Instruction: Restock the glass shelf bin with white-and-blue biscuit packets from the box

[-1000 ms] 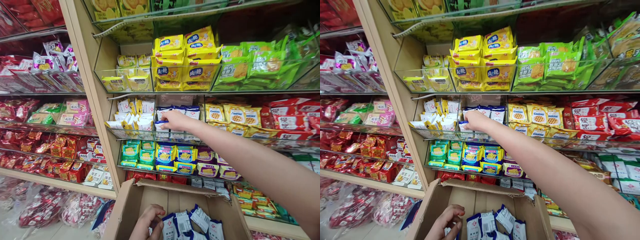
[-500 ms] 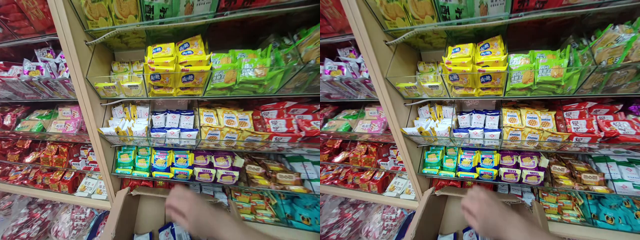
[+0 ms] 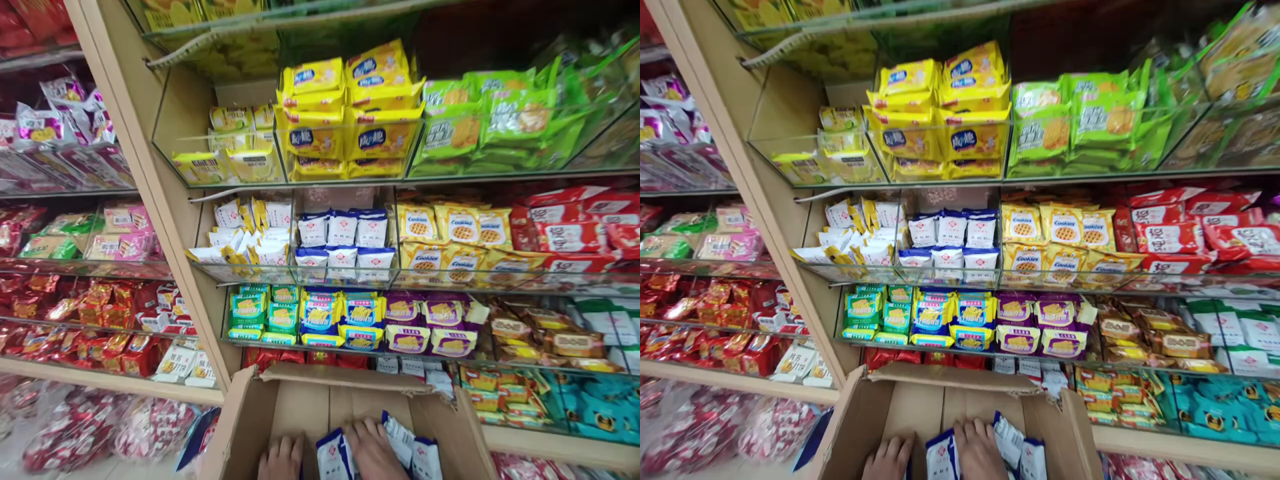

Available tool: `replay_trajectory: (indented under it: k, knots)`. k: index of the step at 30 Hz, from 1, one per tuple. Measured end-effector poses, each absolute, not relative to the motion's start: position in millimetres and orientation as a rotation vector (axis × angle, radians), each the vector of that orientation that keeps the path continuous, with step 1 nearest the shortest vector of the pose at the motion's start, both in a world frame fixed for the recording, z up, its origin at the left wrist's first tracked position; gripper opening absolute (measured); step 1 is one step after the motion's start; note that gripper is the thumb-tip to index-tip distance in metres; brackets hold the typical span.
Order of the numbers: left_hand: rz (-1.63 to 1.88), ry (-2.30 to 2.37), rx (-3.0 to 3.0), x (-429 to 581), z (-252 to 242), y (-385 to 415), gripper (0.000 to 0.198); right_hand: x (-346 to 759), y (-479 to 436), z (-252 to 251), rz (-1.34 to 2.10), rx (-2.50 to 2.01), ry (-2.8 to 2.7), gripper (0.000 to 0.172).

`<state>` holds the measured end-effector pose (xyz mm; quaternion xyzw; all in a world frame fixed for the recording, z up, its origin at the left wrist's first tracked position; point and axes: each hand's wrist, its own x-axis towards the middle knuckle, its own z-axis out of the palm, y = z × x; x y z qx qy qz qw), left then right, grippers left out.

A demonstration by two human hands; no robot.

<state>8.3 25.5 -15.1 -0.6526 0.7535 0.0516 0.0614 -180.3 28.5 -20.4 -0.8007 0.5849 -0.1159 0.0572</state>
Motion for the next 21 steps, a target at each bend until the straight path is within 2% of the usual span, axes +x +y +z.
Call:
replay_trajectory:
  k: [2, 6, 8, 9, 11, 13, 17, 21]
  knots:
    - [0.22, 2.365, -1.913, 13, -8, 31, 0.064, -185, 33, -6, -0.358, -2.361, 1.71, 0.064]
    - [0.508, 2.5, -1.913, 17, 9, 40, 0.065, -190, 41, 19, -0.6, -2.183, 1.72, 0.04]
    - [0.969, 2.668, -1.921, 8, 19, 42, 0.059, -189, 43, 28, -0.729, -2.026, 1.768, 0.038]
    - [1.325, 2.706, -1.897, 1, 24, 44, 0.056, -188, 44, 31, -0.776, -1.95, 1.783, 0.038]
    - [2.098, 2.528, -1.787, -17, 35, 47, 0.054, -183, 48, 38, -0.829, -1.851, 1.778, 0.039]
    - [2.506, 2.337, -1.714, -33, 44, 49, 0.046, -180, 53, 44, -0.865, -1.814, 1.729, 0.042]
    - [2.679, 2.201, -1.779, -42, 55, 52, 0.027, -186, 61, 55, -0.86, -1.654, 1.441, 0.058]
    - [2.75, 2.017, -1.877, -36, 60, 53, 0.032, -195, 61, 60, -1.019, -1.399, 1.163, 0.031]
